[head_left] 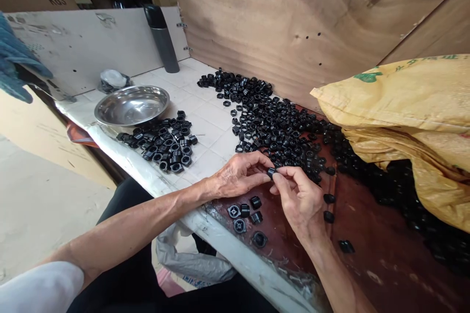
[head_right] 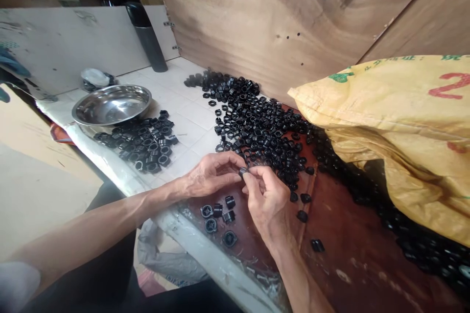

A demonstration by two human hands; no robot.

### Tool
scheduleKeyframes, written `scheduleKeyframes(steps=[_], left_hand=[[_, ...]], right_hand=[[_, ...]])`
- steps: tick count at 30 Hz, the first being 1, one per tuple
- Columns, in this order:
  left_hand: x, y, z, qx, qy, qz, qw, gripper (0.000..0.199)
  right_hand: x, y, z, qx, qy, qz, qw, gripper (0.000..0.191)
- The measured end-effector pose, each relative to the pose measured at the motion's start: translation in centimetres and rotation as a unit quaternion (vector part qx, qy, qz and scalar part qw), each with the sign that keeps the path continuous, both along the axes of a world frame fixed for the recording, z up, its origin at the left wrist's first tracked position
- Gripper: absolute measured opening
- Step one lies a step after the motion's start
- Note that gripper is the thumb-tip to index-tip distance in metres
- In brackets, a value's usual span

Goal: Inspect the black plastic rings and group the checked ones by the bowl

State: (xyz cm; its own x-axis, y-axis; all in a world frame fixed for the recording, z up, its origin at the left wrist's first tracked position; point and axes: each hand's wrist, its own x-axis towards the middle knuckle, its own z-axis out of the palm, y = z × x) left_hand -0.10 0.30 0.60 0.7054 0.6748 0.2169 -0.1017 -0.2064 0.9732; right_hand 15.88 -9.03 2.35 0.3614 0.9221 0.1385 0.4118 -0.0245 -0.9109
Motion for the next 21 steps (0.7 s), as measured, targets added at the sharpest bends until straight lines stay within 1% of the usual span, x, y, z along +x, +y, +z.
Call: scheduleKeyframes(steps=[2,4,5,6,7,8,10,12,13,14,15,16,17,18,19,21], left_hand=[[-0.1,0.0,0.0,0.080,0.012,0.017,0.997,0.020],[-0.2,0.1,0.1,0.187,0.025,0.026,0.982,0.022],[-0.2,0.0,0.1,0.225,0.028,0.028,0.974,0.023],[-0.2,-0.1,0.2,0.240,0.031,0.030,0.970,0.023],[-0.2,-0.2,0.2,0.228,0.030,0.033,0.973,0.022],[-0.2,-0.3,0.2,0.192,0.026,0.036,0.980,0.022],[0.0,-0.6,0.3,0.087,0.012,0.037,0.995,0.021],[0.2,-0.9,0.3,0.002,-0.008,0.030,1.000,0.023],[0.3,-1.0,0.3,-0.014,-0.017,0.028,0.999,0.024],[0.3,-1.0,0.4,-0.007,-0.022,0.030,0.999,0.024],[0.3,-1.0,0.3,0.021,-0.019,0.037,0.999,0.023],[0.4,-1.0,0.3,0.070,-0.013,0.049,0.996,0.022],[0.3,-1.0,0.2,0.136,-0.005,0.062,0.989,0.020],[0.3,-0.9,0.1,0.212,0.002,0.072,0.975,0.020],[0.2,-0.8,0.0,0.285,0.008,0.077,0.955,0.021],[0.0,-0.7,-0.3,0.395,0.012,0.065,0.917,0.025]], right_hand=[[-0.1,0.0,-0.2,-0.012,0.038,-0.010,0.999,0.021],[-0.1,0.2,-0.6,-0.028,0.128,-0.016,0.991,0.023],[-0.1,0.3,-0.7,-0.030,0.169,-0.015,0.985,0.024],[-0.1,0.3,-0.9,-0.027,0.197,-0.015,0.980,0.025],[-0.1,0.4,-0.9,-0.024,0.206,-0.016,0.978,0.025],[-0.1,0.4,-0.9,-0.017,0.195,-0.016,0.981,0.024],[0.0,0.3,-0.8,0.015,0.119,-0.013,0.993,0.023],[0.1,0.2,-0.6,0.057,0.016,0.005,0.998,0.021],[0.2,0.1,-0.5,0.074,-0.024,0.013,0.997,0.021],[0.1,0.0,-0.4,0.080,-0.047,0.017,0.996,0.021],[0.1,-0.1,-0.3,0.071,-0.050,0.014,0.996,0.021],[0.1,-0.1,-0.2,0.051,-0.033,0.008,0.998,0.022],[0.0,-0.2,-0.1,0.026,0.004,0.000,1.000,0.024],[-0.1,-0.2,0.0,-0.001,0.064,-0.007,0.998,0.026],[-0.2,-0.1,0.1,-0.028,0.137,-0.007,0.990,0.029],[-0.3,0.0,0.3,-0.070,0.274,0.010,0.959,0.034]])
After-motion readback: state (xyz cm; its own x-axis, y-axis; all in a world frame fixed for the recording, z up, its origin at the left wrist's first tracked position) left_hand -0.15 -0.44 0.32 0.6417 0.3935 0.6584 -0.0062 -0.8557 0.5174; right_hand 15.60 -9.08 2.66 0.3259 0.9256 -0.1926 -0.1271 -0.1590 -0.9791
